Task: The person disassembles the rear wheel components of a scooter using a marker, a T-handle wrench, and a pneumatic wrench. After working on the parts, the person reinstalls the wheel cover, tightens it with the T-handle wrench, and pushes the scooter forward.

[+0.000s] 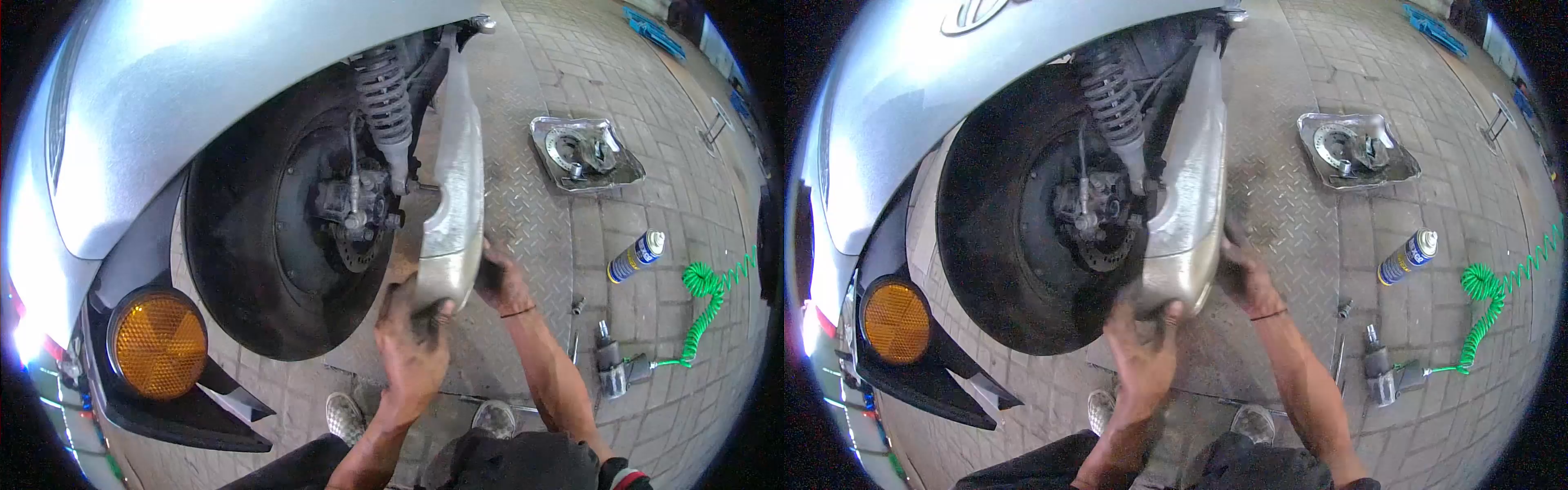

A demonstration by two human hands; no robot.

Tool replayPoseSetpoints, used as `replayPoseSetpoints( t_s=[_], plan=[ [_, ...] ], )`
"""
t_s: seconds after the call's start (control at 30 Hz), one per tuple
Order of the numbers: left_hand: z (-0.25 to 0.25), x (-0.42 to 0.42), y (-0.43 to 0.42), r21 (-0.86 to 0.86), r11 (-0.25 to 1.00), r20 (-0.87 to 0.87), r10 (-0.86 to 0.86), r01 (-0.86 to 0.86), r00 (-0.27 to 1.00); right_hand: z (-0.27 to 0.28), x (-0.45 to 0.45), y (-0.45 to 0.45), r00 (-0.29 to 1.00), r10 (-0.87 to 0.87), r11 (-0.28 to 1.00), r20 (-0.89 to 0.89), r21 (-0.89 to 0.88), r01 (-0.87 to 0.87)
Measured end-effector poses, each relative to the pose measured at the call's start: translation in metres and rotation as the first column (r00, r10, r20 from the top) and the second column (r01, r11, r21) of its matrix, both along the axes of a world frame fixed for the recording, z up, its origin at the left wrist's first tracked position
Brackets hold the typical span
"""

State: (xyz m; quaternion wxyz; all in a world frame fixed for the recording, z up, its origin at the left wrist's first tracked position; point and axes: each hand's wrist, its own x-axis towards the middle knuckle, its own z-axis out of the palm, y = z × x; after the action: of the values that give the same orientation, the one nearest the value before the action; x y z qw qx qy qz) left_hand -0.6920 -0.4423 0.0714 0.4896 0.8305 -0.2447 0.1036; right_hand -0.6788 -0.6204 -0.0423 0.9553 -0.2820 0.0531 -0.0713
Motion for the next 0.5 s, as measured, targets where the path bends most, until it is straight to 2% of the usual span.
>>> replayPoseSetpoints(
  t_s=[0.03,0.07,0.2,0.27,0.3,0.37,0.47,0.5],
  plan=[
    [0.001,0.002,0.001,-0.023,0.997,0.072,0.078,-0.076,0.994,0.007,0.005,0.006,0.999,-0.022,0.998,0.037,-0.056,0.024],
    [-0.012,0.006,0.009,-0.034,0.996,0.007,0.085,-0.085,0.996,0.013,0.008,0.01,0.996,-0.039,0.993,0.076,-0.112,0.047],
    [-0.014,0.015,0.02,-0.023,0.999,-0.042,0.024,-0.025,0.999,0.027,0.014,0.017,0.988,-0.049,0.991,0.147,-0.115,0.066],
    [-0.011,0.015,0.021,-0.134,0.991,-0.203,-0.014,-0.014,0.979,0.023,0.018,0.019,0.985,-0.099,0.977,0.139,-0.176,0.123],
    [-0.012,0.016,0.019,-0.133,0.991,-0.207,-0.012,-0.016,0.978,0.021,0.019,0.019,0.986,-0.098,0.977,0.135,-0.175,0.121],
    [-0.018,0.02,0.015,-0.216,0.963,-0.169,0.125,-0.161,0.978,0.021,0.025,0.018,0.994,-0.095,0.965,0.059,-0.242,0.106],
    [-0.078,0.023,0.031,-0.275,0.932,-0.216,0.179,-0.236,0.96,0.015,0.044,0.019,0.984,-0.12,0.964,0.131,-0.222,0.147],
    [-0.076,0.022,0.028,-0.272,0.933,-0.214,0.179,-0.234,0.96,0.014,0.048,0.019,0.981,-0.12,0.967,0.153,-0.205,0.15]
  ],
)
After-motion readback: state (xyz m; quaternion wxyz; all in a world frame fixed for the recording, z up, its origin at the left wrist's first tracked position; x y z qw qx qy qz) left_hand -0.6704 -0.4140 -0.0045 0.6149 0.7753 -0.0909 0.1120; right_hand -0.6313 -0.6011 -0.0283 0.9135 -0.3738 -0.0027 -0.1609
